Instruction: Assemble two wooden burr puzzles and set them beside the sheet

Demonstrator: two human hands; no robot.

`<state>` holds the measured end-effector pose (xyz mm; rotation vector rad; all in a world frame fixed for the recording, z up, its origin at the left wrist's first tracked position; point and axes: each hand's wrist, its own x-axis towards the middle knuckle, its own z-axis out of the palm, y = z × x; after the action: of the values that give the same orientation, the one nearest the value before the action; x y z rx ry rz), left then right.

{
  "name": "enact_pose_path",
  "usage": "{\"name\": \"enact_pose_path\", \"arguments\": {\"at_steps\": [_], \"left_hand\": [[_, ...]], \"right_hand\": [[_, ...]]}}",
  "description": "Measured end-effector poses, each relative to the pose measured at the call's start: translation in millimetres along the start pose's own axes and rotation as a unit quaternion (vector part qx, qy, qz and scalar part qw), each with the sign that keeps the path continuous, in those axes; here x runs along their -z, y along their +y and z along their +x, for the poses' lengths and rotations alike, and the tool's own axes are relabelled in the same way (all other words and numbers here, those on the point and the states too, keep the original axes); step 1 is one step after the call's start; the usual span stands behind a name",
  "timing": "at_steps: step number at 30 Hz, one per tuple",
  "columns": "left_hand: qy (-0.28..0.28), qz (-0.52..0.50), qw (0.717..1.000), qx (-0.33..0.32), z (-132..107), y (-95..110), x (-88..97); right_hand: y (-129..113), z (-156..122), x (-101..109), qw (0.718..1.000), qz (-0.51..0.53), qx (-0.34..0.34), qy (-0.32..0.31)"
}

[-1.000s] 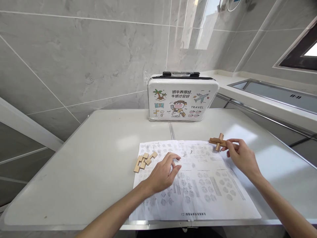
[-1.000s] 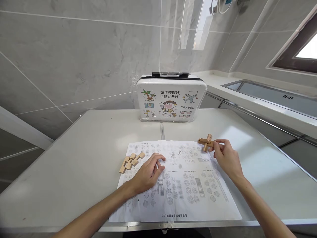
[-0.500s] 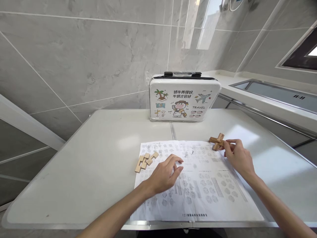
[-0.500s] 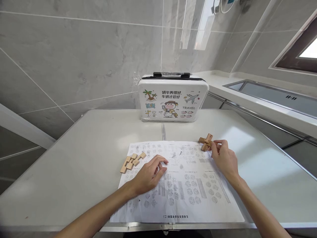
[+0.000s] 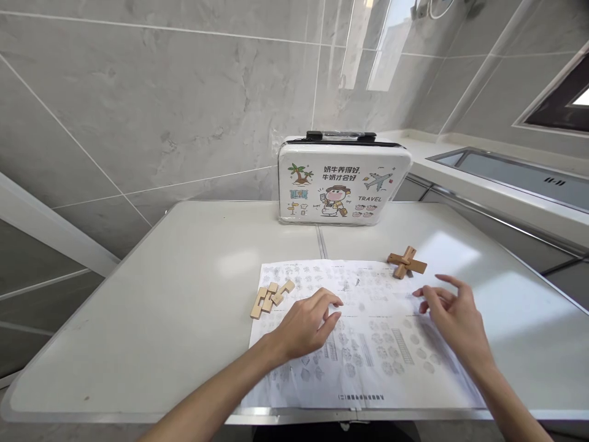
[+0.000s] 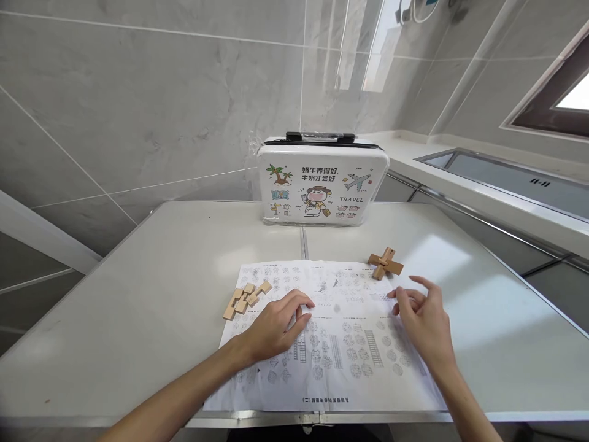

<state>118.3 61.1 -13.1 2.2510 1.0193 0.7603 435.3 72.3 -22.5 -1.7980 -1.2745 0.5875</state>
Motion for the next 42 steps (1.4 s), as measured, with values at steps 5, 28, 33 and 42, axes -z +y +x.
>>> {"name": "enact_pose_path", "arguments": {"at_steps": [5,28,33,42], "left_hand": [[0.009,0.071,0.995,-0.065,1.7,-3.7,2.1],[-0.063,0.144,0.987,0.032,-39.6,-51.1,99.3],[-0.072,0.135,0.988,0.021,-28.8,-52.2,88.8],[-0.045,0.123,0.991,0.028,-20.6,-48.0,76.2]], "right_hand": [[-0.4,-55.7,-6.6,0.984,0.130,-0.019,-0.119],[23.1,-74.8,-20.5,0.981,0.140,0.014,-0.132],[21.3,-75.8,-19.5,0.980,0.148,0.013,-0.133],[18.1,-75.2,-20.2,0.978,0.159,0.021,-0.136]]}}
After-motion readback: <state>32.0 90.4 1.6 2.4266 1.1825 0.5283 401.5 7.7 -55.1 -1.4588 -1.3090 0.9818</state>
